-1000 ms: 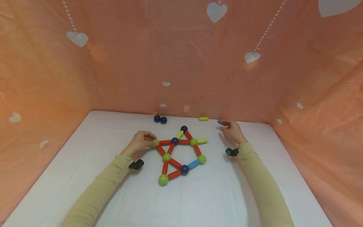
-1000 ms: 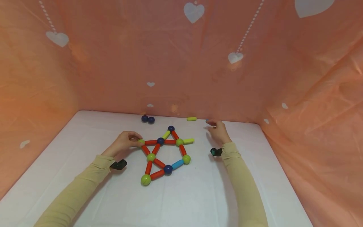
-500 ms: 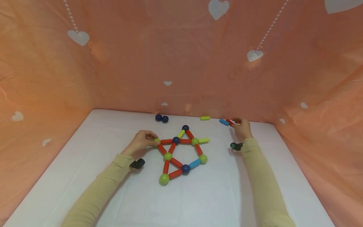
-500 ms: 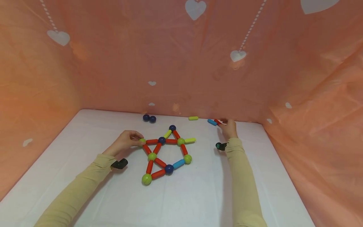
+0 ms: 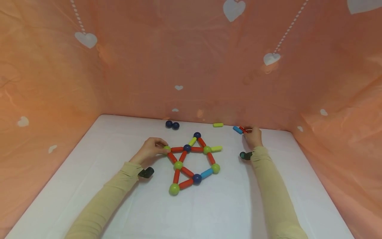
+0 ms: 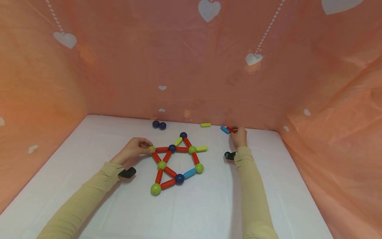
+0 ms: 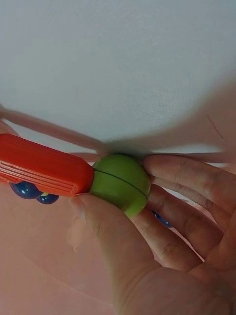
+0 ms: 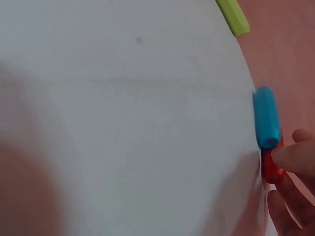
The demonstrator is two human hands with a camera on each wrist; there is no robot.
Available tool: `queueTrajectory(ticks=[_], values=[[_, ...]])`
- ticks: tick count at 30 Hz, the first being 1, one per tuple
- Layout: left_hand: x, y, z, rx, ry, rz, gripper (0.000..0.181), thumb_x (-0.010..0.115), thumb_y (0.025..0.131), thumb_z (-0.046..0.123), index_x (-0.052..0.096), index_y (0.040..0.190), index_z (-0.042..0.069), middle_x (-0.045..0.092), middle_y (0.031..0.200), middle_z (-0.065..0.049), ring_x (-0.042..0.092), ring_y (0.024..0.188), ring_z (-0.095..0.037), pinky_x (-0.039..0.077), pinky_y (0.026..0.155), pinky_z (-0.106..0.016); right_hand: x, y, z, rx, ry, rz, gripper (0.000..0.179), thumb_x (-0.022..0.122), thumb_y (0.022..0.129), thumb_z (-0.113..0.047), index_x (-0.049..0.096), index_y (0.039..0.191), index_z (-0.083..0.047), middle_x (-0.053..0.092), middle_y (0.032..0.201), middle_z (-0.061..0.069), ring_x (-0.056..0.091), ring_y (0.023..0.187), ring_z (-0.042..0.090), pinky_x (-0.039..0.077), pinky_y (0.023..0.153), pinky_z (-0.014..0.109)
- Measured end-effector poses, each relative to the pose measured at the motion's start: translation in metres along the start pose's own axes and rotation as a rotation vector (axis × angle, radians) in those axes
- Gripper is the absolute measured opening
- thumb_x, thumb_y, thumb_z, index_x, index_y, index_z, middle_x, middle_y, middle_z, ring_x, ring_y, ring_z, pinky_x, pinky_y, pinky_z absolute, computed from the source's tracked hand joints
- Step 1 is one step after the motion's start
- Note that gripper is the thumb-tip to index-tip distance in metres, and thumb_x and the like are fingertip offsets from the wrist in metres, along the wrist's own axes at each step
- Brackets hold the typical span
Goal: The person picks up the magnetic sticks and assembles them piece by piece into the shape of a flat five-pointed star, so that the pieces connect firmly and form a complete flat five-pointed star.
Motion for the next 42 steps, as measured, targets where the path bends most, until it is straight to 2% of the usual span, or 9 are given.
queueTrajectory(ticks=[4,15,18,21,24,27,34,38,42], values=[[0.001,0.000,0.000,0.007,-0.005,-0.005,0.032,0.080,0.085,0.015,0.071,0.110,-0.002,0.071,0.104,-0.014,0.066,0.092,-0.021,0.053,0.081,-0.026,0.000,0.000,-0.001,-0.021,-0.028,0.023,0.034,0.056,0.092,0.004,0.064,0.125,0.009,0.063,0.128,0.030,0.062,0.113,0.044,0.053,0.099,0.048],[0.001,0.002,-0.003,-0.040,0.004,0.003,0.032,0.080,0.086,0.014,0.071,0.113,-0.002,0.070,0.107,-0.015,0.065,0.095,-0.021,0.053,0.085,-0.029,-0.007,-0.012,0.001,0.057,-0.069,-0.026,0.042,0.054,0.091,0.005,0.057,0.133,0.007,0.058,0.134,0.031,0.053,0.122,0.044,0.047,0.110,0.054],[0.001,0.001,-0.001,-0.039,0.002,-0.001,0.032,0.080,0.086,0.013,0.070,0.113,-0.002,0.070,0.107,-0.016,0.065,0.094,-0.021,0.054,0.085,-0.030,-0.016,-0.018,0.004,0.080,-0.041,-0.023,0.042,0.055,0.093,0.002,0.057,0.135,0.006,0.057,0.136,0.029,0.053,0.124,0.042,0.050,0.106,0.046],[0.001,0.000,0.000,-0.039,0.003,0.001,0.032,0.079,0.086,0.012,0.070,0.113,-0.003,0.070,0.107,-0.017,0.065,0.095,-0.022,0.054,0.084,-0.029,-0.024,-0.025,0.006,0.100,0.032,-0.047,0.042,0.057,0.096,-0.003,0.056,0.138,0.003,0.057,0.137,0.027,0.054,0.121,0.037,0.053,0.092,0.029],[0.001,0.001,0.001,-0.037,0.005,0.002,0.033,0.079,0.087,0.012,0.070,0.114,-0.004,0.070,0.109,-0.018,0.066,0.096,-0.023,0.054,0.084,-0.028,-0.030,-0.033,0.006,0.122,0.092,-0.122,0.044,0.059,0.099,-0.009,0.053,0.142,0.000,0.054,0.140,0.025,0.054,0.117,0.033,0.050,0.079,0.017],[0.001,0.003,0.000,-0.034,0.006,0.001,0.033,0.079,0.087,0.012,0.070,0.114,-0.004,0.070,0.109,-0.019,0.066,0.098,-0.023,0.055,0.084,-0.029,-0.033,-0.042,0.002,0.106,0.092,-0.217,0.045,0.061,0.099,-0.011,0.053,0.142,-0.001,0.053,0.142,0.024,0.055,0.115,0.032,0.051,0.076,0.017],[0.000,0.002,0.000,-0.014,0.017,0.007,0.034,0.080,0.086,0.013,0.070,0.113,-0.004,0.071,0.108,-0.019,0.067,0.098,-0.024,0.053,0.083,-0.027,-0.026,-0.064,-0.022,-0.052,0.023,-0.450,0.042,0.062,0.098,-0.009,0.057,0.139,-0.003,0.056,0.142,0.023,0.058,0.120,0.038,0.058,0.084,0.027],[-0.001,0.002,0.001,0.003,0.010,0.012,0.033,0.080,0.085,0.013,0.070,0.112,-0.005,0.072,0.106,-0.019,0.068,0.096,-0.024,0.052,0.082,-0.026,-0.020,-0.078,-0.032,-0.113,0.008,-0.524,0.040,0.064,0.097,-0.007,0.060,0.136,-0.005,0.058,0.140,0.022,0.060,0.120,0.039,0.059,0.087,0.029],[-0.001,0.002,0.001,0.000,0.013,0.009,0.033,0.080,0.085,0.013,0.070,0.112,-0.004,0.072,0.106,-0.018,0.067,0.095,-0.022,0.052,0.082,-0.025,-0.012,-0.090,-0.036,-0.137,0.029,-0.588,0.039,0.064,0.097,-0.007,0.060,0.136,-0.004,0.059,0.139,0.022,0.061,0.119,0.036,0.060,0.089,0.030]])
Point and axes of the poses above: each hand's wrist, its own y-axis towards the middle knuckle, its own x-axis out of the palm, z = x × y, the point moved 5 cm from there along y, towards the middle knuckle
